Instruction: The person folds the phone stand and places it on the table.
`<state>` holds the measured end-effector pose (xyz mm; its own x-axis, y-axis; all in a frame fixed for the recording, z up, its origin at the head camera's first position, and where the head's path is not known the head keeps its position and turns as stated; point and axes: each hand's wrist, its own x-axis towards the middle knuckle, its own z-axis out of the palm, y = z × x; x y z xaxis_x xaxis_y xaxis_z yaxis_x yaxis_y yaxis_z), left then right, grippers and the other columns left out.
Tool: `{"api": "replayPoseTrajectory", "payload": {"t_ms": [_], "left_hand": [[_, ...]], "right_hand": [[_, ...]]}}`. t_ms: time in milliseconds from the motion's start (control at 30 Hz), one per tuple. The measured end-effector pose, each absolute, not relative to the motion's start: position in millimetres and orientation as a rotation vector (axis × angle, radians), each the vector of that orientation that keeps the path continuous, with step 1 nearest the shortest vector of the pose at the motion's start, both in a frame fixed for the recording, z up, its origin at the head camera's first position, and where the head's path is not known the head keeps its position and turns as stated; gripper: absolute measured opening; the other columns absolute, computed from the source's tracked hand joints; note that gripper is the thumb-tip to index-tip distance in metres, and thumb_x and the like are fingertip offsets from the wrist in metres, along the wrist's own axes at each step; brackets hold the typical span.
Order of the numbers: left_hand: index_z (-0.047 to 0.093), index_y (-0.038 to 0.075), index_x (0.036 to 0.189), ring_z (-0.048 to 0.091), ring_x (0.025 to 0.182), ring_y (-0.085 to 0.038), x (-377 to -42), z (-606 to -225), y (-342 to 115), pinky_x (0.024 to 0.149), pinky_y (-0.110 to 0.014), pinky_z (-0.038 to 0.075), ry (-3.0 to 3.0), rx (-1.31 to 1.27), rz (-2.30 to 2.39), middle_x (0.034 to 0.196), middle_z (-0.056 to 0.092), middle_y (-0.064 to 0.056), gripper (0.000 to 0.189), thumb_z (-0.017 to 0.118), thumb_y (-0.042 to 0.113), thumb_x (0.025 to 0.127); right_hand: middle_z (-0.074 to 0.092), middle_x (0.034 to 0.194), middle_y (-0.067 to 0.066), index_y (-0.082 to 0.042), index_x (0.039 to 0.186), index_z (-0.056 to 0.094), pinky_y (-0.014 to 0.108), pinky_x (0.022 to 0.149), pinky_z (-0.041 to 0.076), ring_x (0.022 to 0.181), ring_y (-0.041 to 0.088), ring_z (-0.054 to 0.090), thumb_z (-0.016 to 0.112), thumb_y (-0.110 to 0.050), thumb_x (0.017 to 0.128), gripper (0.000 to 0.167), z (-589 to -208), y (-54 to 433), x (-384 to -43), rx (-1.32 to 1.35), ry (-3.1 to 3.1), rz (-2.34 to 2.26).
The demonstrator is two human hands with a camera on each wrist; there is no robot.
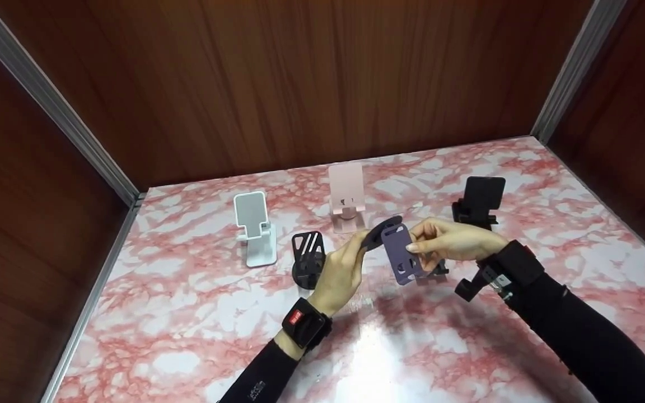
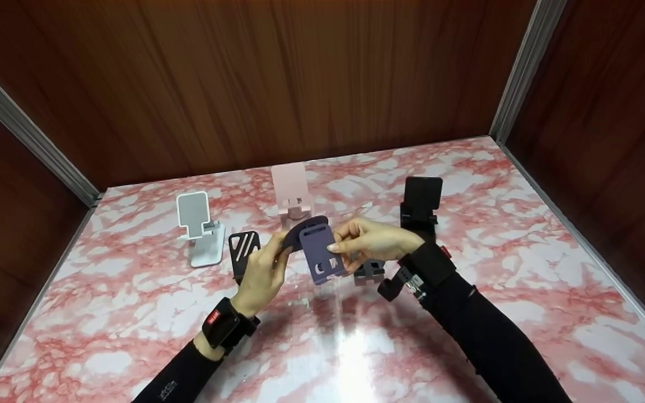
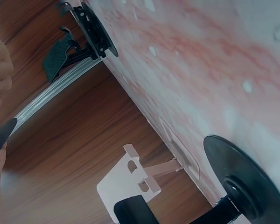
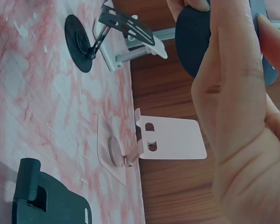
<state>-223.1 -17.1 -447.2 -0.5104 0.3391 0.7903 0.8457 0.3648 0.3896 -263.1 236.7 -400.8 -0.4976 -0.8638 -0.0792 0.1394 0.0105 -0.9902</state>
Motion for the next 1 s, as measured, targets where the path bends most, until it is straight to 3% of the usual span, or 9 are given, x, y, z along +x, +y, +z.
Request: {"api": "replayPoseTrajectory", "payload": {"t_ms": [467,733,900,1000], "left_hand": [[0.055,-0.003,0.116,0.067,0.1,-0.027,-222.9,-445.4,-13.7,0.086,-0.024,0.054,-2.036,-0.949,-1.45,0.109,0.068,-0.02,0.022,0.051,-0.01,0.095],[0.054,-0.006,0.117,0.069,0.094,-0.027,-224.5,-442.5,-11.9,0.078,-0.026,0.057,-2.064,-0.848,-1.679,0.106,0.069,-0.02,0.026,0.052,-0.013,0.093],[0.052,-0.01,0.116,0.069,0.093,-0.034,-218.5,-432.6,-10.5,0.081,-0.03,0.057,-2.09,-0.814,-1.784,0.107,0.067,-0.026,0.026,0.051,-0.017,0.091],[0.052,-0.012,0.115,0.068,0.092,-0.036,-211.1,-420.9,-12.1,0.083,-0.035,0.057,-2.095,-0.78,-1.895,0.108,0.065,-0.029,0.026,0.05,-0.019,0.09]], "right_hand": [[0.068,0.085,0.004,-0.007,0.095,0.068,0.025,0.066,0.058,0.071,0.011,0.064,0.052,-0.004,0.099,0.017,-389.0,231.1,-253.0,-0.663,1.546,-1.666],[0.063,0.084,0.003,-0.008,0.091,0.061,0.034,0.072,0.059,0.077,0.012,0.062,0.06,-0.011,0.097,0.007,-378.6,226.2,-246.9,-0.605,1.816,-1.668],[0.058,0.081,0.007,-0.005,0.088,0.051,0.044,0.068,0.06,0.075,0.016,0.061,0.067,-0.017,0.093,0.021,-373.8,225.2,-244.1,-0.604,2.045,-1.652],[0.053,0.09,0.012,-0.002,0.095,0.044,0.049,0.07,0.059,0.081,0.022,0.061,0.071,-0.018,0.091,0.032,-373.9,224.7,-242.5,-0.578,2.116,-1.689]]}}
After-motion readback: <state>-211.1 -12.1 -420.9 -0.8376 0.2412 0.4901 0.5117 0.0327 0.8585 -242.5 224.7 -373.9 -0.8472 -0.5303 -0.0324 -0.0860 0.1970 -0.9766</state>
